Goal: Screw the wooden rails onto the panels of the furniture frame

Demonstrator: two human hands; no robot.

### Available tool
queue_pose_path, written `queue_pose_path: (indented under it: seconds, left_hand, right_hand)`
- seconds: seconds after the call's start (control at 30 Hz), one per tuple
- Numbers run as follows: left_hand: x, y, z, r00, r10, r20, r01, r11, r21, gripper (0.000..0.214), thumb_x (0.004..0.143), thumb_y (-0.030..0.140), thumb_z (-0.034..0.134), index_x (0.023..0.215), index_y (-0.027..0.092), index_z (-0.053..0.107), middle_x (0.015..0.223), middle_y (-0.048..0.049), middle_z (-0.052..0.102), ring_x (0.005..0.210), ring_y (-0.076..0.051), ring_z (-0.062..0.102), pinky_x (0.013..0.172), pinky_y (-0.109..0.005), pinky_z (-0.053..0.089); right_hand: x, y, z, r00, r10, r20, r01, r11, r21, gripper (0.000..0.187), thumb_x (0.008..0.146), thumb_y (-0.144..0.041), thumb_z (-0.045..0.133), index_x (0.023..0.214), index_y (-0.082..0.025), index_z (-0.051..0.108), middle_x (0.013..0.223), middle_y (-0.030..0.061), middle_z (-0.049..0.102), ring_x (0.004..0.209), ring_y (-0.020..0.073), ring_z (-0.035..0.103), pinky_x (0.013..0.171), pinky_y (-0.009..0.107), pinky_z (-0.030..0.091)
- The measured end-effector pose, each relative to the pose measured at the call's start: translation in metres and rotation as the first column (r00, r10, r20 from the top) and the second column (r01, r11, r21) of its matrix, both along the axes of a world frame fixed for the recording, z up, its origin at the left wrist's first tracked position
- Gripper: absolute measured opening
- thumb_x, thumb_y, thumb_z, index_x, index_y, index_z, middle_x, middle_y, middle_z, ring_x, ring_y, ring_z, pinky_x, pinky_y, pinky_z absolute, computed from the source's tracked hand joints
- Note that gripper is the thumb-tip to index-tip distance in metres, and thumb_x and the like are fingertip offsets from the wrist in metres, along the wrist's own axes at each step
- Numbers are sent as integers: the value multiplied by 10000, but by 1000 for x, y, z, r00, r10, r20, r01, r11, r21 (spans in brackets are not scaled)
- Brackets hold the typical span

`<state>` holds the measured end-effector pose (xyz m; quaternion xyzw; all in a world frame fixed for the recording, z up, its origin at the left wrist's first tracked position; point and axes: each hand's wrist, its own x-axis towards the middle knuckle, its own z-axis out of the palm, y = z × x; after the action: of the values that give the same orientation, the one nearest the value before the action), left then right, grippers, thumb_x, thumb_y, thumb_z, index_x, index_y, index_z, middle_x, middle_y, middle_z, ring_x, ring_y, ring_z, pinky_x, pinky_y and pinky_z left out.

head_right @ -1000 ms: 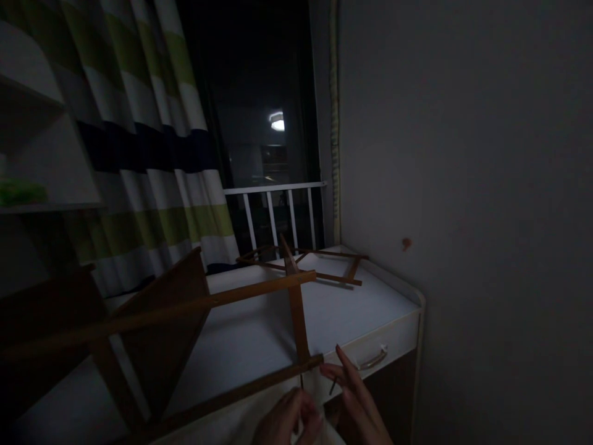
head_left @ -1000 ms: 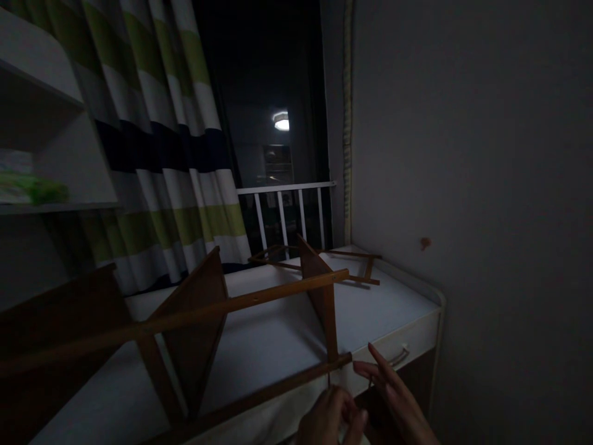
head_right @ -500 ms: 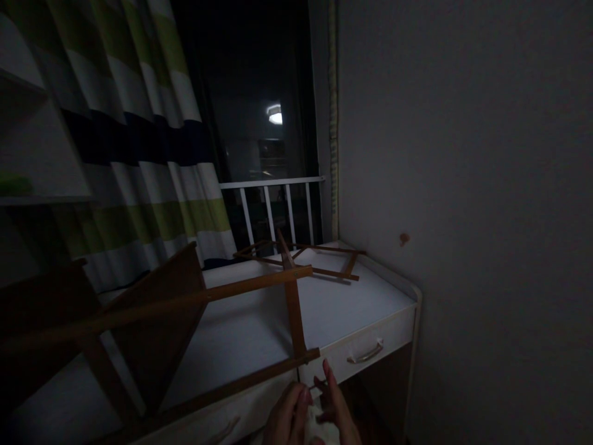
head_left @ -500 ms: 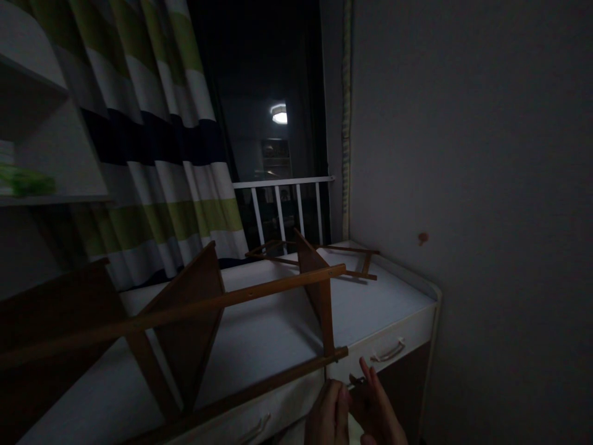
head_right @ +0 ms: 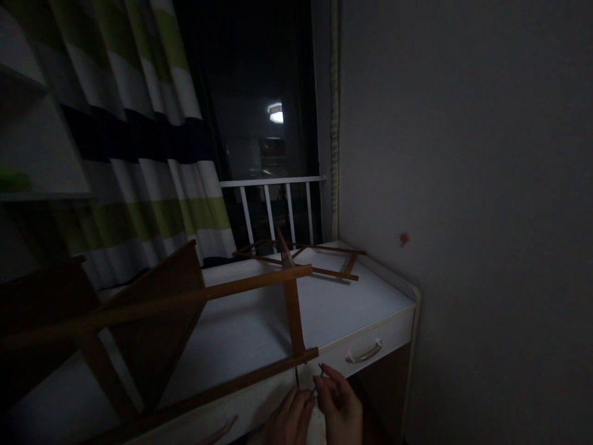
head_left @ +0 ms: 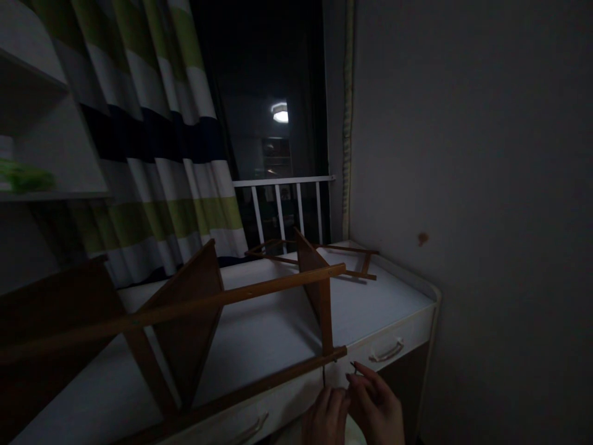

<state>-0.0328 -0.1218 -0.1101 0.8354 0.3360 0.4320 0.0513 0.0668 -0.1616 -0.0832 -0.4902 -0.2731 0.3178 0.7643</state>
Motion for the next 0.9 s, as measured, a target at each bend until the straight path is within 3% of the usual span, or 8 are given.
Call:
queue_pose_path:
  seconds: [0.07,0.13,0.2,0.33,0.43,0.5,0.77,0.9]
  left_hand:
    - [1,2,-2,992,-33,121,58,976,-212,378,889,448,266,973,221,555,823,-46,649,699,-154,621,622,-238,484]
    - [1,5,-1,967,-29,251,134,903,-408,415,850,509,331,1008,194,549,816,-58,645,698,-161,614,640,-244,488]
    - [-1,9,2,928,19,372,200,818,-539,454,790,565,408,951,176,580,828,-70,644,727,-176,608,658,-253,486]
    - [-4,18,13,785,183,592,343,666,-662,551,621,645,564,860,152,619,705,-50,621,613,-168,564,530,-236,443]
    - [-3,24,20,723,213,658,496,502,-708,619,538,648,634,868,124,612,486,34,470,424,-90,405,395,-188,303]
    - [-2,27,22,697,239,677,544,439,-715,575,544,620,655,820,118,611,480,46,434,430,-72,374,396,-173,271]
    - [4,25,32,675,291,678,543,425,-724,486,558,589,661,570,124,521,461,43,424,412,-63,360,387,-174,266]
    - [4,23,39,670,315,672,528,433,-730,505,525,598,673,515,126,495,432,50,404,381,-51,331,375,-171,235]
  right_hand:
    - [3,5,-1,997,5,73,-5,1000,-7,471,663,-479,661,984,-135,637,741,73,667,618,178,612,545,248,500]
    - [6,8,-3,973,-12,232,16,1000,-13,415,719,-470,609,968,-139,636,768,74,667,632,174,616,550,240,503]
    - [8,9,-7,882,-55,468,45,998,32,296,771,-413,568,898,-158,648,789,70,665,688,171,623,608,233,510]
    - [9,8,-12,590,-197,783,31,975,222,146,834,-235,498,894,-204,628,779,36,644,716,137,619,653,207,503]
    - [10,9,-11,467,-268,843,69,961,267,168,850,-171,457,946,-206,590,804,40,625,743,139,607,661,224,501]
    - [13,9,-10,418,-278,865,112,961,254,180,856,-160,438,962,-203,577,809,45,613,747,146,597,650,235,497]
    - [18,10,-9,213,-230,950,137,969,204,279,767,-107,479,1026,-189,542,793,45,590,704,167,578,563,238,486]
    - [15,11,-7,198,-231,953,198,961,192,298,771,-77,431,1027,-188,536,770,41,581,674,152,573,551,226,482]
